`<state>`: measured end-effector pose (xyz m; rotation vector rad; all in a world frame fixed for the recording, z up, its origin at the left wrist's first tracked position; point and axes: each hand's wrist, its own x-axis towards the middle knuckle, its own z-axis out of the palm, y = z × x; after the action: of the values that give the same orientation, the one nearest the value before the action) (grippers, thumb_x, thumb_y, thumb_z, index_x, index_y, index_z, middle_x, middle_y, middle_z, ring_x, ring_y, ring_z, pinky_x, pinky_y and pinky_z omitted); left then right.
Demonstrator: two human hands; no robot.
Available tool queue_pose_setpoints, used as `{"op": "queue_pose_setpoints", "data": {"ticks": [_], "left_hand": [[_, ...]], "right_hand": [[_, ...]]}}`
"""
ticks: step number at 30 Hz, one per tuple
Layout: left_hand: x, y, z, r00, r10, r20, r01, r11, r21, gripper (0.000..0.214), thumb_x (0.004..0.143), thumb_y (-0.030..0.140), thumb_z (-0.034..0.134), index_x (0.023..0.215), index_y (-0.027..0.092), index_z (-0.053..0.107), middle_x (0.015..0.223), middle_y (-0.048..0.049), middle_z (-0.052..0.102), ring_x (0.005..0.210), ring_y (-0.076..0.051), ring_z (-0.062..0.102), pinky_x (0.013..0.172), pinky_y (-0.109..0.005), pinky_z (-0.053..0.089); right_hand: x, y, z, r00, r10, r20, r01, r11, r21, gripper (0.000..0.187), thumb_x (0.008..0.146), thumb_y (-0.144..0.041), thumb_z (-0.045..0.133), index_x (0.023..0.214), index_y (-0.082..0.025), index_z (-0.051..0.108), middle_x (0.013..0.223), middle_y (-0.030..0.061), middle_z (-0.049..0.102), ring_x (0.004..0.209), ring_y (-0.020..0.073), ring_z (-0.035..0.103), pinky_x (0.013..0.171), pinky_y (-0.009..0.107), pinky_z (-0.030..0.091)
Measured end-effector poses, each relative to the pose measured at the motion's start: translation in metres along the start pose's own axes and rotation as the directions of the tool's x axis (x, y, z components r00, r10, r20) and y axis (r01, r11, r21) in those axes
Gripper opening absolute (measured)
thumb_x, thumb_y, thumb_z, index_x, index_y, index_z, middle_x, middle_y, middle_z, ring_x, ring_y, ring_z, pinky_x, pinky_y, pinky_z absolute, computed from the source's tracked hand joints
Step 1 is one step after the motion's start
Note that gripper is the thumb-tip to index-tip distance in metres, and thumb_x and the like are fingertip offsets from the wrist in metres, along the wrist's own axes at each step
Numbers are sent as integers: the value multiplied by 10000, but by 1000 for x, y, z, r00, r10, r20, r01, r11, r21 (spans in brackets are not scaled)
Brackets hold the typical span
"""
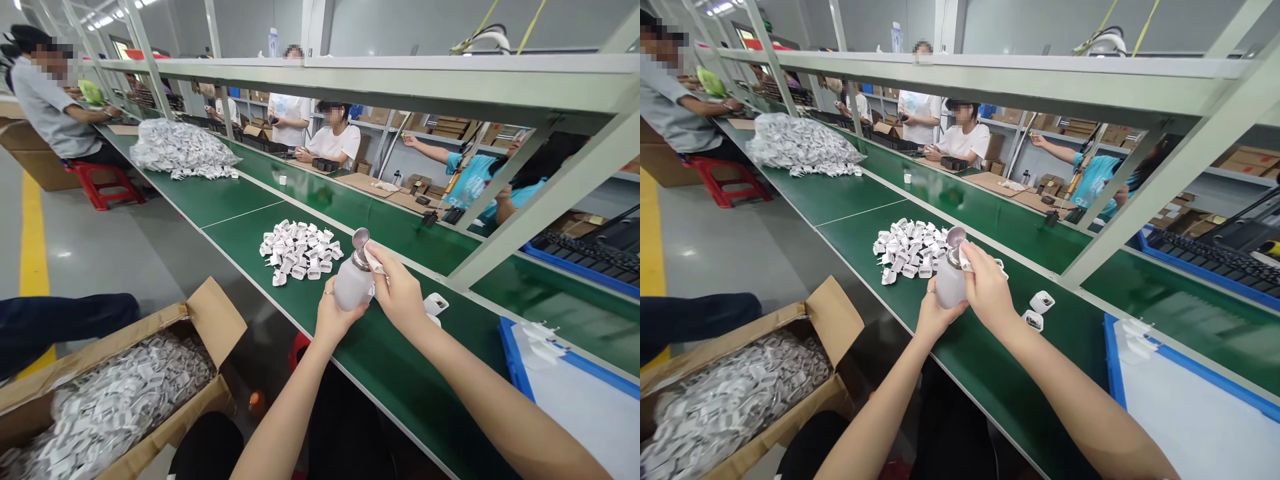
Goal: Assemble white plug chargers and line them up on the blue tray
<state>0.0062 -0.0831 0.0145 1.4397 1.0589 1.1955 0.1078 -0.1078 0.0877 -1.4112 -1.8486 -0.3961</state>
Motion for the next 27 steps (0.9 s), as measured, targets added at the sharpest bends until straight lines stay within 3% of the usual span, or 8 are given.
{"op": "queue_pose_setpoints", "data": {"ticks": [5, 16, 27], "left_hand": [[2, -7, 3, 1000, -5, -10, 5, 1000, -16, 601, 474, 263, 671, 1014, 213, 412, 956, -42, 541, 836, -199, 528, 627, -293, 432], [1, -6, 1, 1000, 4, 13, -4, 999, -41, 620, 478, 282, 674, 1031, 200, 404, 967, -55, 530, 853, -204, 520, 659, -292, 413], [0, -8, 0, 1000, 20, 10, -19, 999, -43, 597, 489, 288, 666, 1019, 216, 400, 961, -46, 525, 853, -200, 506, 661, -305, 410]], "right_hand": [[2, -4, -1, 999, 54, 9, -54, 998, 21, 320, 777, -147, 331, 1055, -168, 489, 1074, 70, 546, 998, 165, 490, 790, 291, 442], [1, -1, 0, 1000, -26, -8, 25, 999, -46, 343, 776, -131, 314, 1069, -140, 493, 1085, 94, 536, 1019, 168, 475, 808, 292, 434], [4, -2, -8, 999, 27, 35, -28, 999, 30, 332, 785, -181, 333, 1073, -219, 492, 1099, 36, 533, 996, 184, 490, 800, 338, 427]]}}
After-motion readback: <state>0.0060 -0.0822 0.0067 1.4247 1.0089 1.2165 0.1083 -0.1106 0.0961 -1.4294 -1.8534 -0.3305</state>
